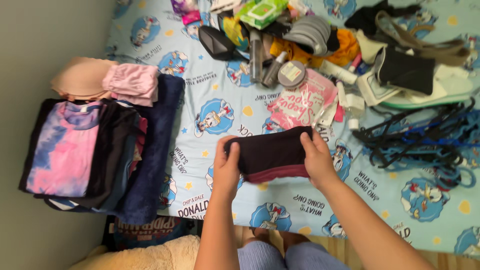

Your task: The person folds clothes including a purple patterned garment, a black top, a yellow short, a beige cloth, and a black sock by hand on a bed before placing them into a pink dresser drawer.

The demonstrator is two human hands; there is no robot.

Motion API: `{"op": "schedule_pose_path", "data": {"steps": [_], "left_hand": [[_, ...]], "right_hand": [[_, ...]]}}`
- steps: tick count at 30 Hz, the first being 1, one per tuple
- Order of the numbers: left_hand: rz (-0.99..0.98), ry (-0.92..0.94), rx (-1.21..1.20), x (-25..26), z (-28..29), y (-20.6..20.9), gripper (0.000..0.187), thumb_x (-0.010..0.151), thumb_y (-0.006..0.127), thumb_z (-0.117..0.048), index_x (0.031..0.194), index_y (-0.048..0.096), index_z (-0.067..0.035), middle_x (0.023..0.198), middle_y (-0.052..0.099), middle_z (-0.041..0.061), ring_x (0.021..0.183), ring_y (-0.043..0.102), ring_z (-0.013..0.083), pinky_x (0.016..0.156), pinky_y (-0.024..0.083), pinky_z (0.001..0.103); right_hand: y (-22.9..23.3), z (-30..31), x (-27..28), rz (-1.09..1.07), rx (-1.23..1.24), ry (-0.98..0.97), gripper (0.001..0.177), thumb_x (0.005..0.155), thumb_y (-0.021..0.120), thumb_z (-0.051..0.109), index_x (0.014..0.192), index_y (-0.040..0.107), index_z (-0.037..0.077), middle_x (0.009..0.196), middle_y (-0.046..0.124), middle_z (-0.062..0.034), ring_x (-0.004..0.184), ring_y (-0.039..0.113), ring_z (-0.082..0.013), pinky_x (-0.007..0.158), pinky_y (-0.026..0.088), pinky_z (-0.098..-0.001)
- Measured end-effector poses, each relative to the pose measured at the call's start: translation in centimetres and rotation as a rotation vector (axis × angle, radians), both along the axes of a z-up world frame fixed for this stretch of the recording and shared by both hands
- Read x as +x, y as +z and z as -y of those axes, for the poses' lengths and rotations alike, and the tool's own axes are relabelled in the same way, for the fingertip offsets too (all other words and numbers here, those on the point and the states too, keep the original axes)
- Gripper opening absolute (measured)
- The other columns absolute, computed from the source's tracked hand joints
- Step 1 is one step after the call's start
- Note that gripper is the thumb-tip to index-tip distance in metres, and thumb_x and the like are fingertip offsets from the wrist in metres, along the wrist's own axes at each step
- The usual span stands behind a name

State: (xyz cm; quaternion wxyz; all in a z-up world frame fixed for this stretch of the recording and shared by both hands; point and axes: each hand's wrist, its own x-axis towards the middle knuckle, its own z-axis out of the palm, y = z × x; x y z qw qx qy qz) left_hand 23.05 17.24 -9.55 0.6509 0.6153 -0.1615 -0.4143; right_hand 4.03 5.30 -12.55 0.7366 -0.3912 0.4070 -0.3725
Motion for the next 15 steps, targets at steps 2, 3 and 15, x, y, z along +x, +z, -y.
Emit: {"op": "schedule_pose_path", "data": {"steps": [2,3,15], "left_hand": [[-0.069,0.106,0.014,-0.6,0.4,3.7,0.041,0.103,0.054,-0.024,0.143,0.05,-0.017,0.119,0.063,0.007,0.1,0.061,0.0121,0.088,0.052,0.028],[-0.189,0.165,0.036,-0.8,0.5,5.4,0.045,0.101,0.053,-0.027,0.145,0.045,-0.024,0.121,0.063,0.007,0.101,0.063,0.0155,0.087,0.053,0.032],[-0.307,0.136,-0.023,7.2,-2.0,6.3,0.056,0.087,0.072,0.0,0.142,0.06,0.006,0.128,0.066,0.018,0.106,0.068,0.0233,0.091,0.056,0.035]], "right_hand": [[1.9,0.6,0.4,-0.016,0.073,0.023,0.037,0.107,0.05,0.019,0.141,0.051,0.004,0.128,0.063,-0.0081,0.117,0.059,-0.0154,0.102,0.048,-0.0324],[2.7,0.7,0.3,-0.001,0.141,0.028,0.039,0.106,0.05,0.018,0.144,0.047,0.012,0.128,0.064,-0.0092,0.115,0.061,-0.0183,0.098,0.05,-0.036],[7.6,0.0,8.8,0.071,0.142,0.36,0.073,0.079,0.069,-0.009,0.147,0.055,0.012,0.128,0.066,-0.0116,0.105,0.067,-0.0172,0.091,0.056,-0.0328]]}}
